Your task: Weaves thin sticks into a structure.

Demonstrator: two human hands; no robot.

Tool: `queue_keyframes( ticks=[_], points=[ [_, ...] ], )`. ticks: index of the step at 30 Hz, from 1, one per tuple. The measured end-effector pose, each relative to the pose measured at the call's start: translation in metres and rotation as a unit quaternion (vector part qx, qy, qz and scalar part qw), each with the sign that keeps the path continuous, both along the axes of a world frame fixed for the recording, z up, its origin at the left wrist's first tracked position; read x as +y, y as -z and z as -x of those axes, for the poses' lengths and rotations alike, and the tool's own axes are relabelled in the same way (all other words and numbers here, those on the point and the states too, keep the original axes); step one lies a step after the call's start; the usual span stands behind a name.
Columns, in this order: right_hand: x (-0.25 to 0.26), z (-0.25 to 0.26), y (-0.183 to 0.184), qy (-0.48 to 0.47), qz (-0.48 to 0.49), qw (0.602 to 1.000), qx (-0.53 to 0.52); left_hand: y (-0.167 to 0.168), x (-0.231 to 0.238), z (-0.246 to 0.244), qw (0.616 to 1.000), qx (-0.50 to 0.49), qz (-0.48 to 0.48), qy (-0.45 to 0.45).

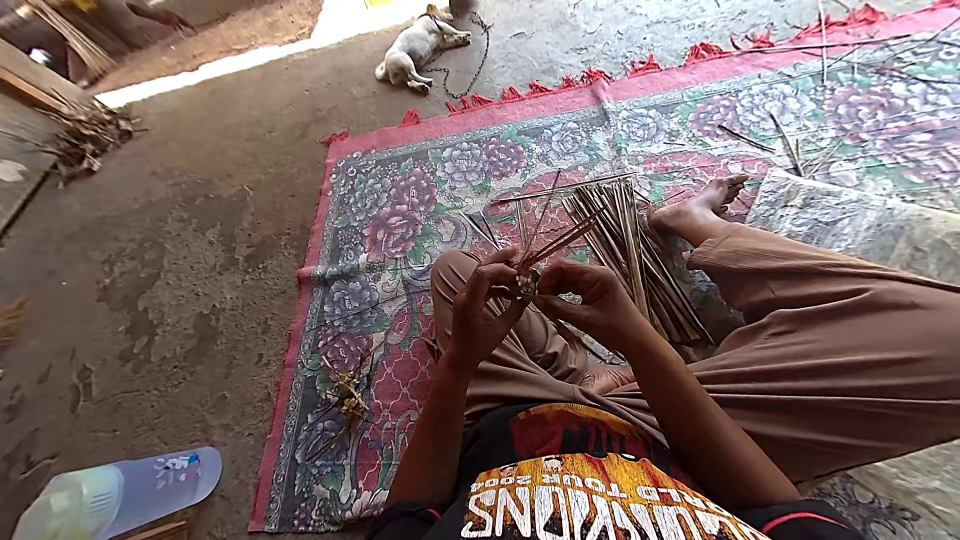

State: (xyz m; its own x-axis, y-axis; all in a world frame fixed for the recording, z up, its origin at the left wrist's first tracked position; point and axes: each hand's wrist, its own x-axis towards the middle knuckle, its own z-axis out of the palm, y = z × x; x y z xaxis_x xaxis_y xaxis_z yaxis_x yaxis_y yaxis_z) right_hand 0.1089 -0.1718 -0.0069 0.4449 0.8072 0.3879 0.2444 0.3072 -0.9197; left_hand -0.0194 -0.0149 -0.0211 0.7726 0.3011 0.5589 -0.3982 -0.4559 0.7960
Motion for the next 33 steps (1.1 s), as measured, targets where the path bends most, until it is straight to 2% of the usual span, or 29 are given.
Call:
queue_keyframes(
  ticks=[3, 6, 11, 16, 23, 28, 33],
  points=[
    [-0.004, -0.007, -0.003, -0.003, 0.008, 1.0, 0.001, 0.0, 0.003, 0.002, 1.0, 0.001, -0.017, 0.007],
    [-0.007, -0.014, -0.007, 0.049, -0.023, 0.997, -0.061, -0.001, 0.003, 0.003, 0.999, 0.007, -0.012, 0.03],
    [-0.001, -0.011, -0.004, 0.05, -0.083, 0.99, -0.104, 0.001, 0.0, 0.006, 0.997, 0.034, 0.027, 0.062],
    [-0.002, -0.009, -0.004, 0.035, -0.076, 0.991, -0.101, 0.001, 0.001, 0.008, 0.989, 0.046, 0.103, 0.096],
    [0.001, -0.01, -0.002, 0.049, -0.07, 0.982, -0.167, 0.003, 0.002, 0.008, 0.981, 0.048, 0.143, 0.124],
    [-0.001, -0.01, -0.001, 0.062, -0.047, 0.982, -0.173, 0.002, 0.002, 0.007, 0.994, 0.039, 0.062, 0.075],
    [0.002, -0.008, 0.003, 0.065, 0.001, 0.994, -0.083, -0.002, -0.003, 0.0, 0.994, 0.023, -0.104, -0.004]
  ],
)
